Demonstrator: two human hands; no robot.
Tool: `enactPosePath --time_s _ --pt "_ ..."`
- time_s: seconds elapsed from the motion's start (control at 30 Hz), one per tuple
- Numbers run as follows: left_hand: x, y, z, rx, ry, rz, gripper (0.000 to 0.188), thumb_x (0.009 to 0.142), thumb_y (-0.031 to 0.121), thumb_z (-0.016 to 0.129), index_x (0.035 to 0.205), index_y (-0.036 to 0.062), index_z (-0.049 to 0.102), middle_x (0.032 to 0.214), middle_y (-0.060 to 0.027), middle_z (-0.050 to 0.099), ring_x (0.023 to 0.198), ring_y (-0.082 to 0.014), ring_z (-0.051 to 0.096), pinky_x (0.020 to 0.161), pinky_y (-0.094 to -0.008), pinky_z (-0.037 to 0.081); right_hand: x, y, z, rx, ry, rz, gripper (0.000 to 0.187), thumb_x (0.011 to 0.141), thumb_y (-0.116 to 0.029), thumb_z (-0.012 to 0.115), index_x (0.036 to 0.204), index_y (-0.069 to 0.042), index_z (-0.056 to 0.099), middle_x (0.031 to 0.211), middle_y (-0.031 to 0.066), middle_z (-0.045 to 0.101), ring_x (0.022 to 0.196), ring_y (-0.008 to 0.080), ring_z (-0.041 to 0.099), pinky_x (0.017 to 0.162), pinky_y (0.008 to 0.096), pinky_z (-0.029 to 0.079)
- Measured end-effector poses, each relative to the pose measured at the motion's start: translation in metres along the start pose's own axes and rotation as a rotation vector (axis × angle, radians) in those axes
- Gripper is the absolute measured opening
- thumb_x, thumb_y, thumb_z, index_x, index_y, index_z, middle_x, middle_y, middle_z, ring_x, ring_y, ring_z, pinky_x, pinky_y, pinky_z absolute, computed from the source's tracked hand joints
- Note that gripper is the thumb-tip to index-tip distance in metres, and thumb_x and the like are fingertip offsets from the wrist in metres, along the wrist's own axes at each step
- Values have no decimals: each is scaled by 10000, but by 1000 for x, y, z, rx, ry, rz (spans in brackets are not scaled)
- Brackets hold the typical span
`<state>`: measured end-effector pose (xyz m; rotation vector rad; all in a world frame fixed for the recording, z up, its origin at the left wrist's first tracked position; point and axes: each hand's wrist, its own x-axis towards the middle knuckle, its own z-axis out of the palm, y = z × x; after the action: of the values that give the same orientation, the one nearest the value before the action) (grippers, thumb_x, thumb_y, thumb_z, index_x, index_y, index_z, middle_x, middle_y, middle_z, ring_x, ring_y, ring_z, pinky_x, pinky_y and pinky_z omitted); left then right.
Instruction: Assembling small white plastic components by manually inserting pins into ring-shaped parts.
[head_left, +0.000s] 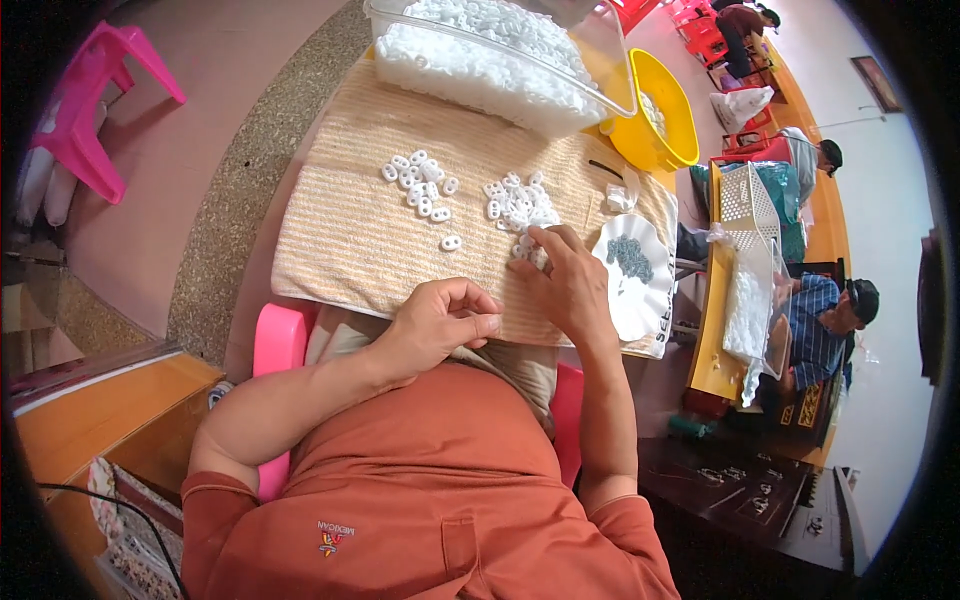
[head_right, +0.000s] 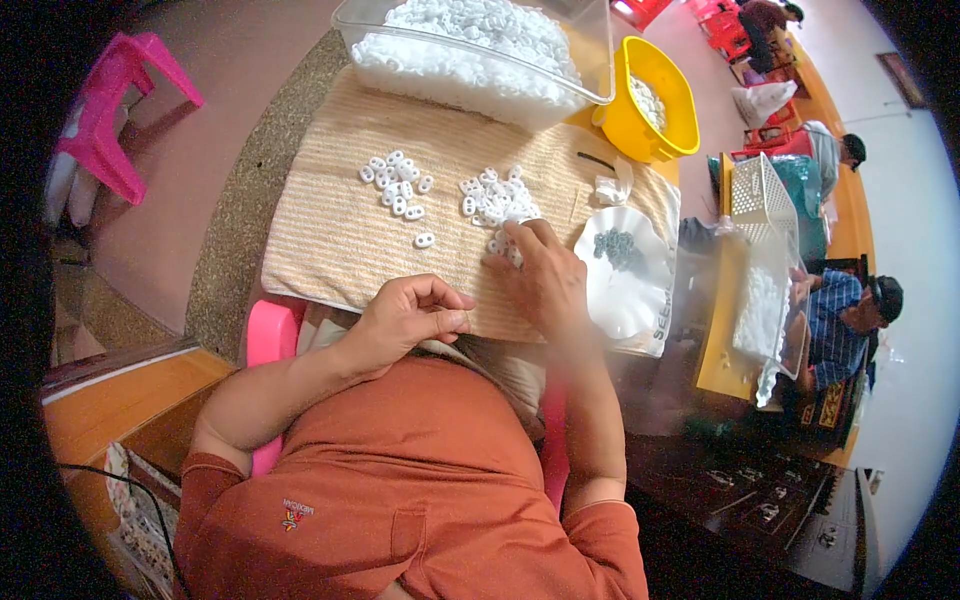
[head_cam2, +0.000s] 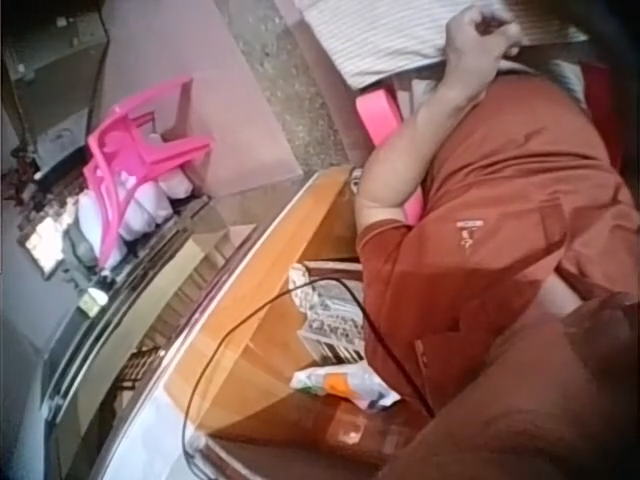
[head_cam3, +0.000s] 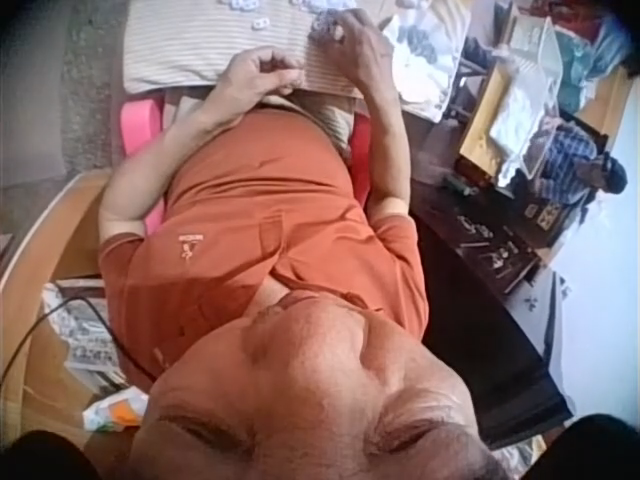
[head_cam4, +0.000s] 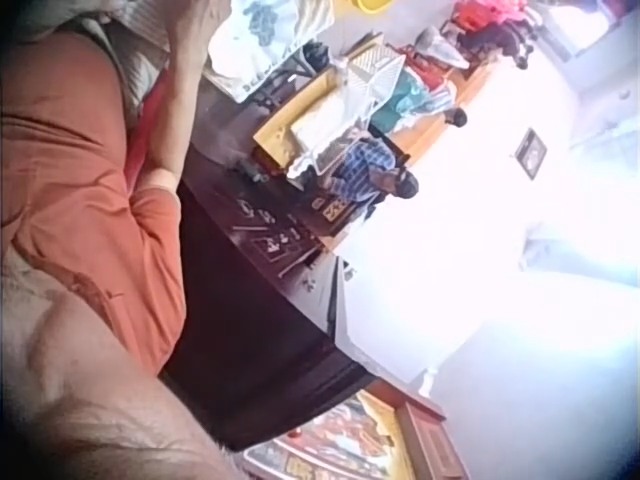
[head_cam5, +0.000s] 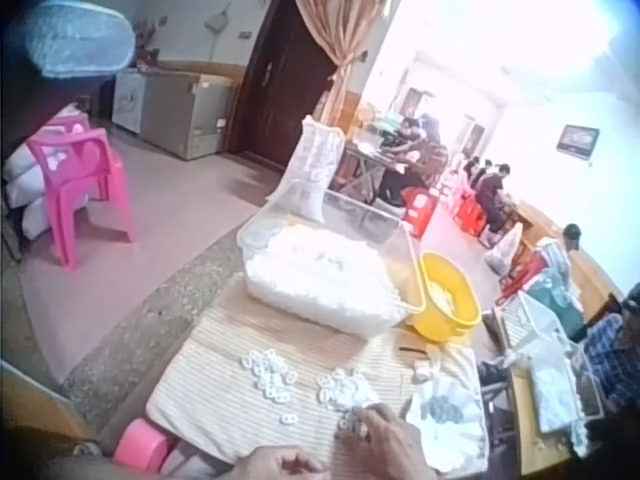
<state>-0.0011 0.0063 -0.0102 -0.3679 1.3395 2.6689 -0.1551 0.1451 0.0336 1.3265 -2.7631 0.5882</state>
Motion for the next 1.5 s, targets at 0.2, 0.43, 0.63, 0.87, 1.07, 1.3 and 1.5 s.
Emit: enactPosePath --time_s 0.2,0.43,0.63,0.87,1.07,1.3,1.5 --pt "1 -1 0 -29 6 4 178 896 73 659 1045 -15 618 974 -68 654 853 -105 634 734 -230 528 5 -1 0 15 -51 -20 294 805 -227 726 1032 -46 677 978 86 659 714 257 653 674 362 517" --pt "1 -2 0 -6 10 2 160 892 59 658 1031 -11 619 971 -65 648 843 -102 631 720 -228 528 5 1 -1 -12 -53 -104 216 836 -190 687 985 -34 677 969 106 656 789 309 660 688 381 520" --pt "1 -4 -1 -5 10 7 163 888 64 663 1024 -14 618 960 -63 642 832 -99 622 717 -227 526 5 -1 -2 -48 -45 -177 173 848 -155 660 963 -26 653 943 116 635 798 320 645 673 393 512" --pt "1 -4 -2 -17 -3 20 175 890 70 661 1037 -16 619 941 -66 648 824 -99 621 717 -229 527 3 3 5 -166 26 -288 153 841 -116 644 971 -35 630 887 108 600 795 299 597 657 408 492" --pt "1 -4 -1 -10 1 20 195 894 83 658 1056 -18 619 906 -67 663 799 -95 621 720 -225 523 2 7 12 -256 56 -325 173 823 -74 636 987 -29 605 873 118 603 807 291 575 700 391 478" --pt "0 -1 -1 4 4 13 202 889 89 663 1052 -21 615 902 -62 655 783 -92 610 718 -224 520 3 7 12 -243 70 -339 182 798 -33 647 974 -23 606 855 118 617 788 294 577 697 391 477" --pt "0 -2 -1 -4 13 -17 193 885 92 672 1034 -15 614 906 -56 651 786 -90 604 719 -224 522 17 -10 7 45 143 -326 150 794 -16 670 935 -15 617 865 125 649 783 318 613 675 394 495"
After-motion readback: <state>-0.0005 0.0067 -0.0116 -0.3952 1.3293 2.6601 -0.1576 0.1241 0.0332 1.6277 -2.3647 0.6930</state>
